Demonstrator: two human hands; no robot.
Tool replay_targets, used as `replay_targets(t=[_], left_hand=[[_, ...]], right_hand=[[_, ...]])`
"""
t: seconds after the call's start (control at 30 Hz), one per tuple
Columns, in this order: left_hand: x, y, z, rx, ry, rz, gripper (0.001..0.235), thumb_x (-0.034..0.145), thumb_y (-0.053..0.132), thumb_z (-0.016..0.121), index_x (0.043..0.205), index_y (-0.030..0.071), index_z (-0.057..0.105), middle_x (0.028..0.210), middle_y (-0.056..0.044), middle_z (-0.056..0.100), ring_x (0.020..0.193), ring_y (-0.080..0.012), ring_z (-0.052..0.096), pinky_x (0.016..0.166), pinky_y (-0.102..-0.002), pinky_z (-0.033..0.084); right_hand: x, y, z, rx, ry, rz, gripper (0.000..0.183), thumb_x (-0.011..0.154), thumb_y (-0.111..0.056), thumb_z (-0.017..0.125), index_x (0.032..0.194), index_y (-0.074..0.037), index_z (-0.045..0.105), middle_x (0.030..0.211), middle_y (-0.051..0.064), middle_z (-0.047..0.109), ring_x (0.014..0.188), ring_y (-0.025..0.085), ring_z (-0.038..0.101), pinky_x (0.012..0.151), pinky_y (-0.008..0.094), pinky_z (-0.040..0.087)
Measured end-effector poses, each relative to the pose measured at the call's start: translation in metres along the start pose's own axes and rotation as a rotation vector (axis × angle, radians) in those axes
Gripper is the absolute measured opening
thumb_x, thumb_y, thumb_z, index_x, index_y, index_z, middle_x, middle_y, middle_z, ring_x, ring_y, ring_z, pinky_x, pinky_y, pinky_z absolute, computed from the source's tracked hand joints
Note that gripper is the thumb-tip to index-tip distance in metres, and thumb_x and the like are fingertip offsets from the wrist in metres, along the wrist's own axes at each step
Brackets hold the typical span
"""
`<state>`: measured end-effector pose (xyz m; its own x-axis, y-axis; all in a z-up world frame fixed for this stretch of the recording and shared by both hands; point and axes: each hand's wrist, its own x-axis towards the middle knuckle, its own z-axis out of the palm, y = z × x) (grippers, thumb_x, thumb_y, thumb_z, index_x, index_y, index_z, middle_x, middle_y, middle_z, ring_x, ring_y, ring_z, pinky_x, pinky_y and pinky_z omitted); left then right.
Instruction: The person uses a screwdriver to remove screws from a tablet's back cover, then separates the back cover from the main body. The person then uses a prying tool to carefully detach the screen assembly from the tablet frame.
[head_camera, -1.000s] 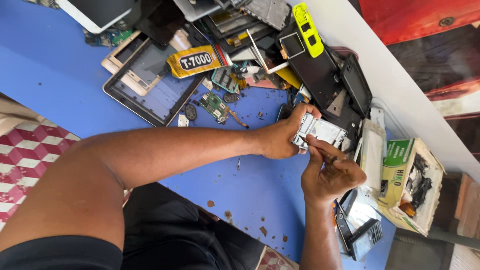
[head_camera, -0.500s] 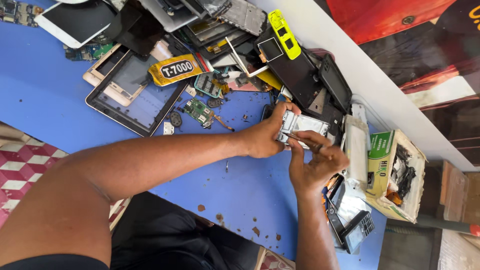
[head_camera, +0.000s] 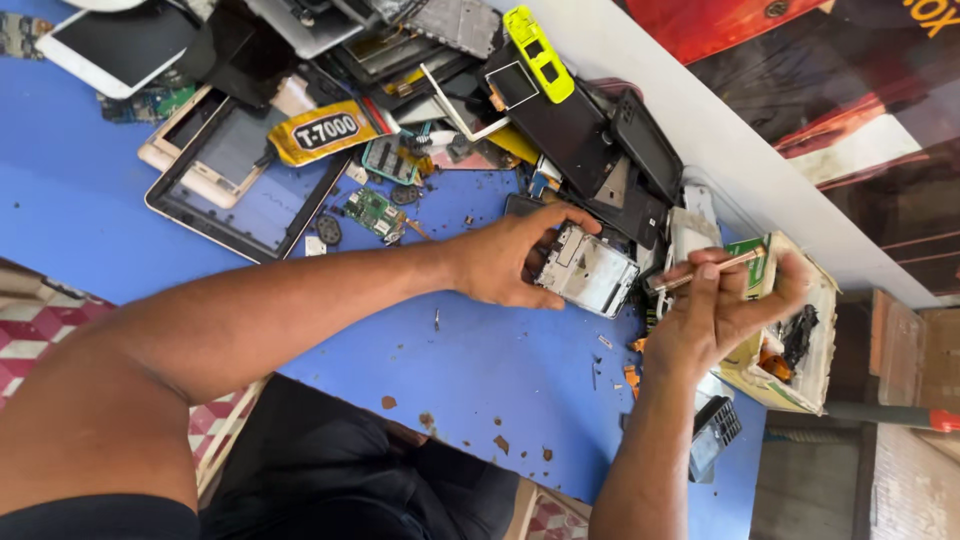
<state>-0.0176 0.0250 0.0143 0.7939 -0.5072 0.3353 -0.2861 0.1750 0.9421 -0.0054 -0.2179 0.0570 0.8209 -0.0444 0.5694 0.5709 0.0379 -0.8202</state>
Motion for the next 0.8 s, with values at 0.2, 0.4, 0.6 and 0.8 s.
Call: replay_targets(t=[0.2, 0.4, 0.6, 0.8], left_hand=[[-0.004, 0.036, -0.018, -0.005, 0.034, 0.181, 0.086, 0.067, 0.02, 0.1, 0.136, 0.005, 0.052, 0.099, -0.004, 0.074, 0.085, -0.0092, 0.073, 0.073, -0.026, 0.063], [-0.001, 0.029, -0.005, -0.101, 0.249, 0.16, 0.053, 0.074, 0.02, 0.099, 0.107, 0.001, 0.063, 0.07, 0.002, 0.061, 0.061, -0.002, 0.056, 0.053, -0.022, 0.04], [0.003, 0.05, -0.002, 0.226, 0.455, 0.097, 0.024, 0.091, 0.026, 0.085, 0.099, 0.004, 0.079, 0.059, 0.006, 0.047, 0.056, -0.0012, 0.037, 0.05, -0.021, 0.029], [-0.001, 0.054, -0.004, 0.344, 0.497, 0.277, 0.019, 0.09, 0.019, 0.086, 0.096, 0.004, 0.077, 0.079, 0.0, 0.058, 0.066, -0.003, 0.046, 0.056, -0.022, 0.036]], right_hand=[[0.003, -0.021, 0.006, -0.358, -0.549, 0.111, 0.031, 0.098, -0.015, 0.066, 0.125, -0.002, 0.064, 0.111, 0.01, 0.065, 0.075, 0.01, 0.065, 0.063, 0.023, 0.055], [-0.017, 0.001, 0.02, -0.309, -0.745, -0.082, 0.044, 0.091, -0.018, 0.076, 0.126, 0.005, 0.065, 0.11, 0.011, 0.066, 0.091, 0.015, 0.066, 0.08, 0.028, 0.054], [-0.027, 0.014, 0.015, -0.264, -0.464, 0.079, 0.02, 0.096, -0.012, 0.072, 0.107, 0.005, 0.073, 0.097, 0.008, 0.071, 0.084, 0.012, 0.062, 0.075, 0.025, 0.05], [-0.036, 0.022, 0.002, -0.084, -0.474, 0.174, 0.017, 0.098, -0.009, 0.07, 0.106, 0.006, 0.072, 0.096, 0.008, 0.07, 0.085, 0.011, 0.061, 0.077, 0.024, 0.049]])
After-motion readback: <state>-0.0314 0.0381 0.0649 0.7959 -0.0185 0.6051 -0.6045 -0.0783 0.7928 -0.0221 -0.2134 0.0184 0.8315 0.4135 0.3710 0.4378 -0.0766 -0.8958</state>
